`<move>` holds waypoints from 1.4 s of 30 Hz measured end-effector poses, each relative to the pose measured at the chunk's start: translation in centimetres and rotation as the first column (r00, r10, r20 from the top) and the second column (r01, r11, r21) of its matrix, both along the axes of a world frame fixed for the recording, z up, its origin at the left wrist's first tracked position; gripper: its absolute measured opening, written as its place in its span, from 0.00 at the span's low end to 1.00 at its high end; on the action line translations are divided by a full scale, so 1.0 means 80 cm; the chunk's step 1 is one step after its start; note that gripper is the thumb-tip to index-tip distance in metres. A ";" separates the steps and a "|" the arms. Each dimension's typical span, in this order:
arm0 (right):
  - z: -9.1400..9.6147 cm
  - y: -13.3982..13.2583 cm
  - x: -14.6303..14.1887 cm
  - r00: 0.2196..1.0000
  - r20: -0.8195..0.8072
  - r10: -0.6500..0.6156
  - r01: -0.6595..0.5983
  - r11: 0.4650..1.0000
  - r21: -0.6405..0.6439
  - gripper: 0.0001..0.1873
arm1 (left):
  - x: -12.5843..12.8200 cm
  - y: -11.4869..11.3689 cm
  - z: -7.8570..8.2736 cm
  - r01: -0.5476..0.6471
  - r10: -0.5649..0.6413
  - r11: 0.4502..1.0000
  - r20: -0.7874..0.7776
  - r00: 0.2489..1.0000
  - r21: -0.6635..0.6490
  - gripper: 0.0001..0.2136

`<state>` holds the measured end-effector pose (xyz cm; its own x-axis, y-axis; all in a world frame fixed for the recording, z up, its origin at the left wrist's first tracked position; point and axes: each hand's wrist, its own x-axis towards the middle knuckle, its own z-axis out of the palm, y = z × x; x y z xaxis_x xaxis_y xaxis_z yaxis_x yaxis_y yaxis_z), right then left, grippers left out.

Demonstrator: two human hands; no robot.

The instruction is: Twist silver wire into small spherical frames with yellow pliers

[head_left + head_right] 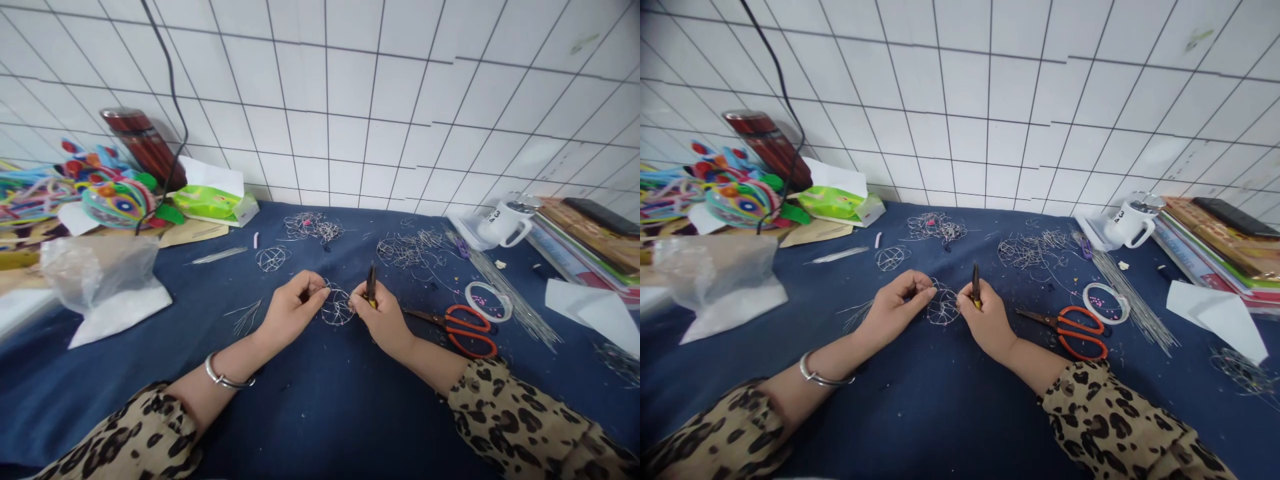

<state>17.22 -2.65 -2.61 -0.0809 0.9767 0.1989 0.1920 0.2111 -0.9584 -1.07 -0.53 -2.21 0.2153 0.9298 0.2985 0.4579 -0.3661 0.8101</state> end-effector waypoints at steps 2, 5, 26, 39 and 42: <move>0.002 -0.003 0.000 0.999 0.046 0.003 -0.004 1.000 0.023 0.05 | -0.001 0.000 -0.001 -0.006 0.006 1.000 0.003 1.000 -0.013 0.04; 0.004 -0.005 -0.001 0.994 0.108 0.013 -0.017 0.999 0.035 0.04 | -0.003 0.002 -0.002 -0.015 0.015 1.000 -0.001 1.000 -0.004 0.05; 0.007 0.041 0.014 0.616 0.783 0.087 -0.076 0.996 -0.051 0.09 | -0.021 0.026 0.006 0.183 -0.194 0.981 -0.318 0.928 -0.065 0.07; 0.002 0.043 0.029 0.866 0.494 0.072 -0.028 0.995 -0.096 0.08 | -0.032 0.031 0.011 0.241 -0.293 0.955 -0.403 0.867 -0.175 0.09; -0.005 0.044 0.032 0.931 0.364 0.028 0.014 0.993 -0.114 0.09 | -0.040 0.035 0.017 0.223 -0.275 0.960 -0.422 0.864 -0.170 0.11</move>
